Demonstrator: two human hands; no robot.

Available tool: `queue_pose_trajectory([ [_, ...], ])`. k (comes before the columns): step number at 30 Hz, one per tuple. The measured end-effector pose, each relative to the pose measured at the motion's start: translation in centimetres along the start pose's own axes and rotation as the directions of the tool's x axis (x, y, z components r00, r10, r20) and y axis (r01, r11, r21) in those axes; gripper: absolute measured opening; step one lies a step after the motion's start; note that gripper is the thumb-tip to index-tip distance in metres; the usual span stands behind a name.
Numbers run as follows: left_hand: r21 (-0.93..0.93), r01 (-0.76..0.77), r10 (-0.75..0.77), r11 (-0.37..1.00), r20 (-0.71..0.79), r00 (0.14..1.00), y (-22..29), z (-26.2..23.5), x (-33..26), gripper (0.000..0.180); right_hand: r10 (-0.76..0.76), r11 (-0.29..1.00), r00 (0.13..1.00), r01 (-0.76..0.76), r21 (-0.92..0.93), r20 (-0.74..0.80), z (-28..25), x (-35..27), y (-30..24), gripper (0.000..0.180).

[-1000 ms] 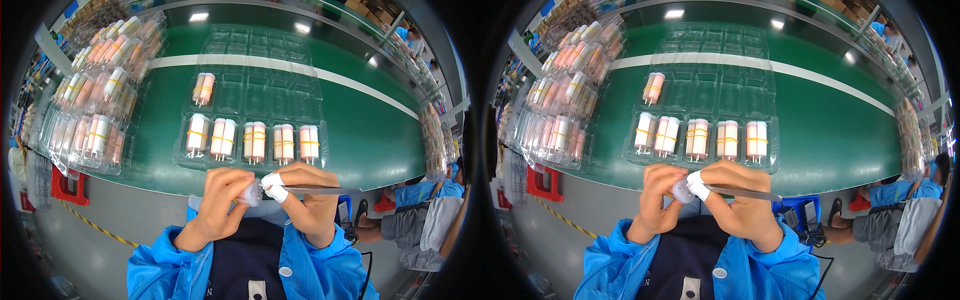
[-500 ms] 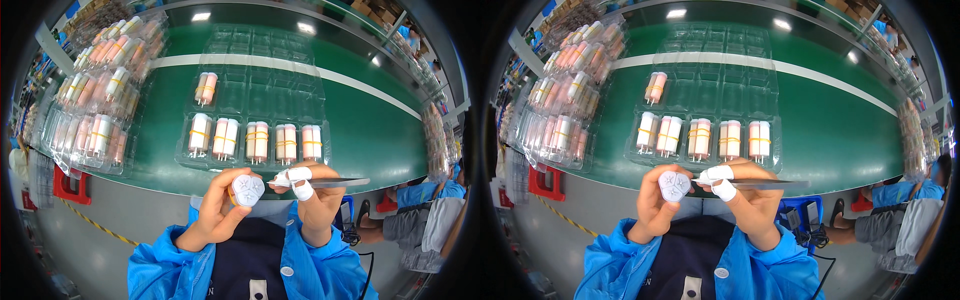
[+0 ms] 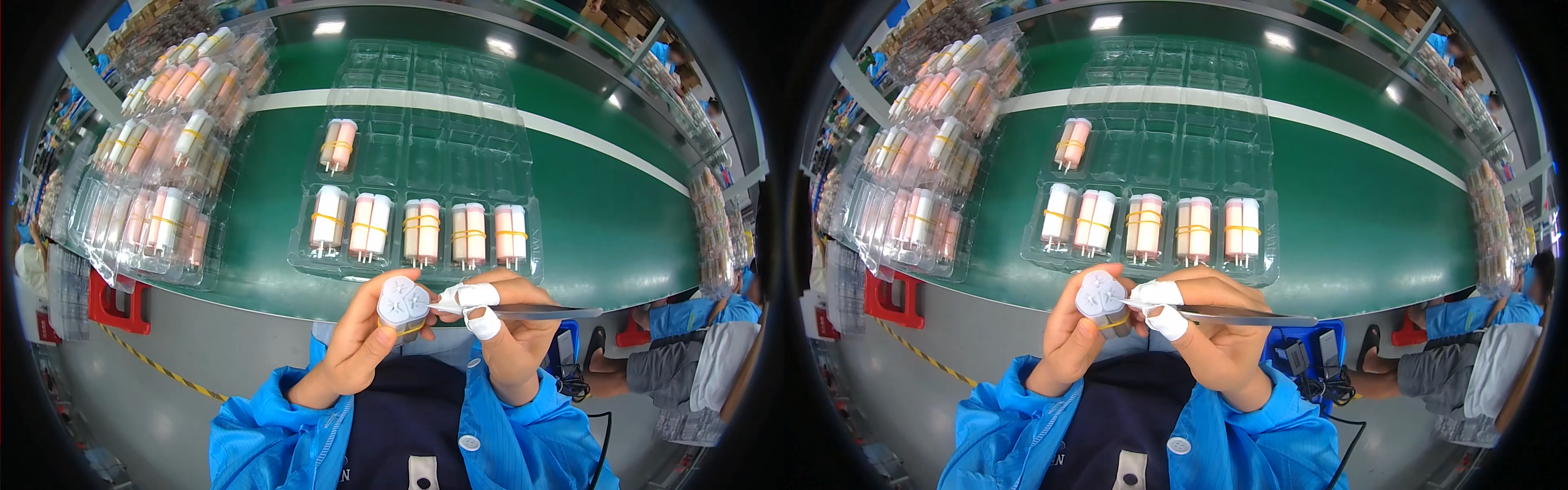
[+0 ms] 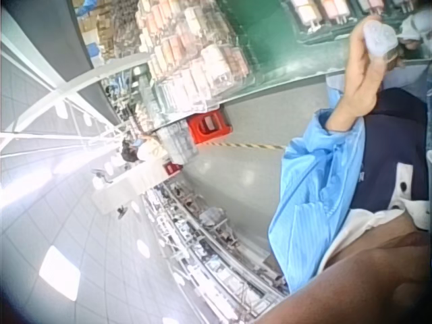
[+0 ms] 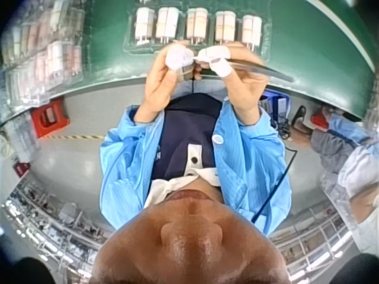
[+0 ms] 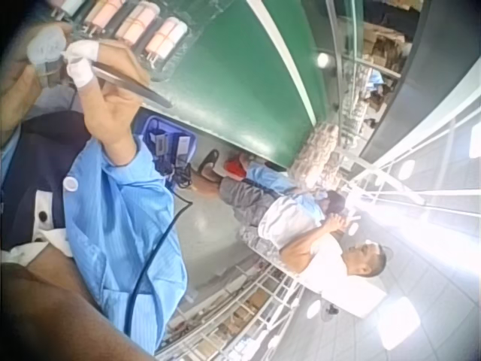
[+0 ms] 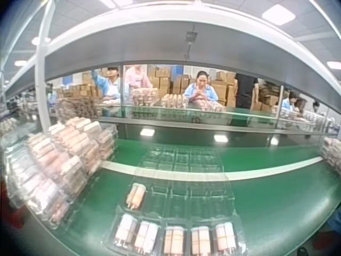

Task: The person uses tweezers to insert small white components into cylindrical objects held in their left hand. They place the finished items into a clear plastic tray on the green table. The process is repeated for multiple units.

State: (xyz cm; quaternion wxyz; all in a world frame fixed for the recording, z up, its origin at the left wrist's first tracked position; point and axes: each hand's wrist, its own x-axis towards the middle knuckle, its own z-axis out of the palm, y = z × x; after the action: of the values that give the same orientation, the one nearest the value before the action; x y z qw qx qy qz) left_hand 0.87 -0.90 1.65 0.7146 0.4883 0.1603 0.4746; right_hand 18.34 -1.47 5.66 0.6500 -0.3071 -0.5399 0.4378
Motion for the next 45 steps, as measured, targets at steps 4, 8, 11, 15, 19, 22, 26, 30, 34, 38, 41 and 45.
queue_pose_trajectory([
  [4,-0.041,0.036,-0.035,0.999,0.025,0.999,0.1,-0.1,0.1,0.061,-0.002,1.000,1.000,0.002,-0.007,0.003,0.0,0.0,0.0,0.016],
  [8,-0.051,0.046,-0.045,0.998,0.016,0.999,0.1,0.0,0.1,0.062,0.005,1.000,1.000,-0.005,-0.008,0.016,0.0,0.0,-0.1,0.017],
  [11,-0.057,0.051,-0.050,0.997,0.011,0.999,0.1,0.0,0.2,0.062,0.007,1.000,1.000,-0.007,-0.008,0.026,-0.1,0.0,-0.1,0.017],
  [15,-0.036,0.056,-0.056,0.998,0.005,0.998,0.2,0.0,0.3,0.063,0.015,1.000,1.000,-0.014,-0.012,0.020,0.0,-0.1,-0.1,0.018],
  [19,-0.038,0.052,-0.052,0.998,0.006,0.999,0.2,0.1,0.5,0.066,-0.018,0.993,0.999,0.022,-0.117,0.030,-0.3,0.0,-0.2,0.018],
  [22,-0.091,0.081,-0.081,0.993,0.010,0.997,0.1,-0.1,0.5,0.067,-0.012,0.989,0.999,0.018,-0.143,0.041,-0.2,-0.1,-0.5,0.019],
  [26,-0.104,0.074,-0.075,0.992,-0.013,0.997,-0.1,-0.1,0.5,0.068,-0.007,0.985,0.998,0.019,-0.172,0.065,-0.1,-0.1,-0.8,0.019],
  [30,-0.116,0.051,-0.056,0.992,-0.039,0.998,-0.2,0.2,0.8,0.070,0.010,0.985,0.997,0.004,-0.171,0.081,0.0,-0.1,-0.9,0.018],
  [34,-0.101,0.065,-0.070,0.993,-0.046,0.997,-0.3,-0.1,0.7,0.071,-0.083,0.967,0.993,0.101,-0.234,0.086,-0.4,0.0,-1.0,0.017],
  [38,-0.121,0.065,-0.066,0.990,-0.003,0.998,-0.3,-0.5,0.6,0.071,-0.304,0.912,0.951,0.275,-0.303,-0.051,-2.5,0.0,-0.2,0.019],
  [41,-0.116,0.054,-0.053,0.992,0.013,0.999,-0.4,-0.7,0.6,0.070,-0.395,0.894,0.892,0.319,-0.314,-0.220,-5.4,0.9,0.1,0.021],
  [45,-0.150,0.057,-0.049,0.987,0.053,0.997,-0.5,-0.9,0.7,0.065,-0.421,0.892,0.805,0.283,-0.352,-0.418,-8.7,1.0,0.8,0.020],
])
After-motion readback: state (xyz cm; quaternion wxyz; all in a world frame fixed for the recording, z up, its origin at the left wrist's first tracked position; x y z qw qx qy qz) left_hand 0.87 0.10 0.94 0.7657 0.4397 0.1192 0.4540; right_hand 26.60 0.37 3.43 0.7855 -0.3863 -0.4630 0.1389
